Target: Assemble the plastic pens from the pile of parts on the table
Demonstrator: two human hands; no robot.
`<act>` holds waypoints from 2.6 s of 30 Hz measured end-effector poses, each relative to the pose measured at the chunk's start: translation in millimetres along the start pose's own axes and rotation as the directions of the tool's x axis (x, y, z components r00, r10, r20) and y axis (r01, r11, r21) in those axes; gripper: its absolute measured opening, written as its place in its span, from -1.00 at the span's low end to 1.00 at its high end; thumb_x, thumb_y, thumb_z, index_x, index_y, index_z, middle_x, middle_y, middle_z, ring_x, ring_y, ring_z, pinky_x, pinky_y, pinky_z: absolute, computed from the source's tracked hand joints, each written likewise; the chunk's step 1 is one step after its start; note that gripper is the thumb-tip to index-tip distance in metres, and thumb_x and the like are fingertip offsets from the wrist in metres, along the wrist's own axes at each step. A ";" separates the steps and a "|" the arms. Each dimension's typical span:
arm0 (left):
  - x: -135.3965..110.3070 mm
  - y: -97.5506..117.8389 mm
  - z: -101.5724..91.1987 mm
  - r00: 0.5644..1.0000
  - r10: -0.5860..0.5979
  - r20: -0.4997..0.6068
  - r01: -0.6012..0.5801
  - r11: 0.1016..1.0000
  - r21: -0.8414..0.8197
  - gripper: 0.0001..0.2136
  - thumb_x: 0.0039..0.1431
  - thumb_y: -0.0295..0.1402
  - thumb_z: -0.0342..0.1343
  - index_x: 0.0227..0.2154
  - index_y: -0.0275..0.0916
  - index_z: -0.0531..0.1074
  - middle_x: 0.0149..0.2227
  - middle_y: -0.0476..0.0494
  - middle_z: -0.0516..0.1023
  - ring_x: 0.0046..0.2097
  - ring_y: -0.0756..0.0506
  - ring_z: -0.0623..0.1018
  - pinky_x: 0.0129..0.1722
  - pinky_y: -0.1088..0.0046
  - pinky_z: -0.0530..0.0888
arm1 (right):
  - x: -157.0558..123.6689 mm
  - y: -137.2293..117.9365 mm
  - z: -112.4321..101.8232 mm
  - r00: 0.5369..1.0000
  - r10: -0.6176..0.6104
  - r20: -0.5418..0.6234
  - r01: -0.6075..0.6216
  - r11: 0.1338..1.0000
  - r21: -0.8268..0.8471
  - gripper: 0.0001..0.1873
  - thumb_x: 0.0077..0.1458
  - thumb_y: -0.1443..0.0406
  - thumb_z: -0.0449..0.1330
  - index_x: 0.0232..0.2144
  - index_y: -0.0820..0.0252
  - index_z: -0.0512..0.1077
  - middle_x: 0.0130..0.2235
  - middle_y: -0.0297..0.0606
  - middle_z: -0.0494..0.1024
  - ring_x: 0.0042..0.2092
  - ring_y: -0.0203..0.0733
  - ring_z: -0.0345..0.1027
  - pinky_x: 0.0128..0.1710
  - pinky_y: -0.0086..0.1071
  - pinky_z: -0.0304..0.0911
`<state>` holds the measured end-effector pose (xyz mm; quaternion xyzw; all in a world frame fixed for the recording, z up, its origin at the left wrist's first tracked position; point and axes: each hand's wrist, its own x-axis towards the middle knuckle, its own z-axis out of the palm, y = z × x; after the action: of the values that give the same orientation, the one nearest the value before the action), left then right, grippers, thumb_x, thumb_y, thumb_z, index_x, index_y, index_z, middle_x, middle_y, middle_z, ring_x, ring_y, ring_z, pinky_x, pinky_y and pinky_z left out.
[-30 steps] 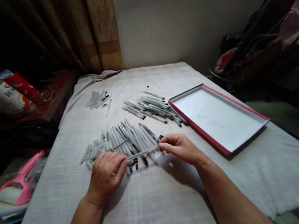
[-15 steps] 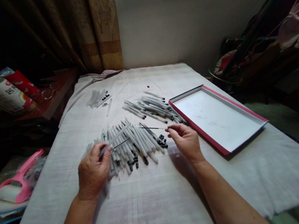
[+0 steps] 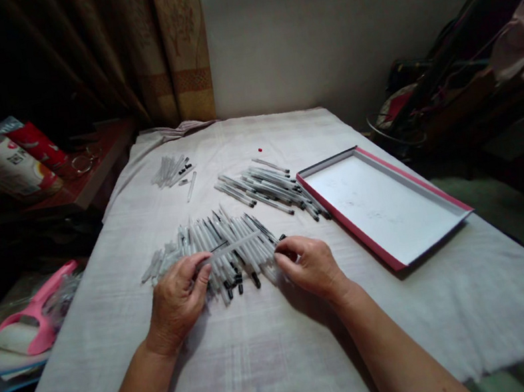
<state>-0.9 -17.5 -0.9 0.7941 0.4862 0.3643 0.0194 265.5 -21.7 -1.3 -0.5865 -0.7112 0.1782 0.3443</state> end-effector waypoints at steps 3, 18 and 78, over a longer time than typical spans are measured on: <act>-0.9 3.2 1.3 0.997 0.064 0.043 -0.061 0.996 -0.067 -0.80 0.32 -0.27 0.03 -0.11 -0.17 0.49 -0.23 -0.08 0.63 -0.19 -0.06 0.61 -0.17 0.46 0.51 | 1.2 -0.4 -2.8 0.997 0.069 0.018 -0.071 0.978 0.196 -0.70 0.13 0.15 0.12 -0.48 0.19 0.52 -0.51 -0.27 0.54 -0.47 -0.25 0.36 -0.41 -0.41 0.22; 5.4 5.4 -20.1 0.910 0.091 0.404 -0.040 0.990 -0.133 -0.54 0.38 -0.07 -0.17 -0.55 -0.19 0.37 -0.60 0.03 0.43 -0.56 0.02 0.43 -0.55 0.51 0.32 | 6.3 -5.4 -14.8 0.962 0.061 0.266 -0.181 0.871 0.457 -0.60 0.05 0.07 0.22 -0.67 0.19 0.42 -0.67 -0.43 0.33 -0.57 -0.36 0.16 -0.54 -0.48 0.09; 1.7 10.1 -2.1 0.956 0.294 -0.007 -0.288 0.941 0.178 -0.83 0.34 -0.28 0.02 -0.08 -0.18 0.39 -0.29 -0.06 0.59 -0.22 -0.09 0.54 0.05 0.26 0.37 | 4.2 -3.7 1.4 0.995 0.053 0.089 -0.088 0.882 0.462 -0.54 0.26 0.06 0.02 -0.59 0.15 0.35 -0.59 -0.35 0.38 -0.56 -0.31 0.22 -0.53 -0.45 0.15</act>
<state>5.9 -22.2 5.5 0.8494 0.3940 0.3324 -0.1129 261.6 -18.4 1.4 -0.5053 -0.6381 0.3773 0.4417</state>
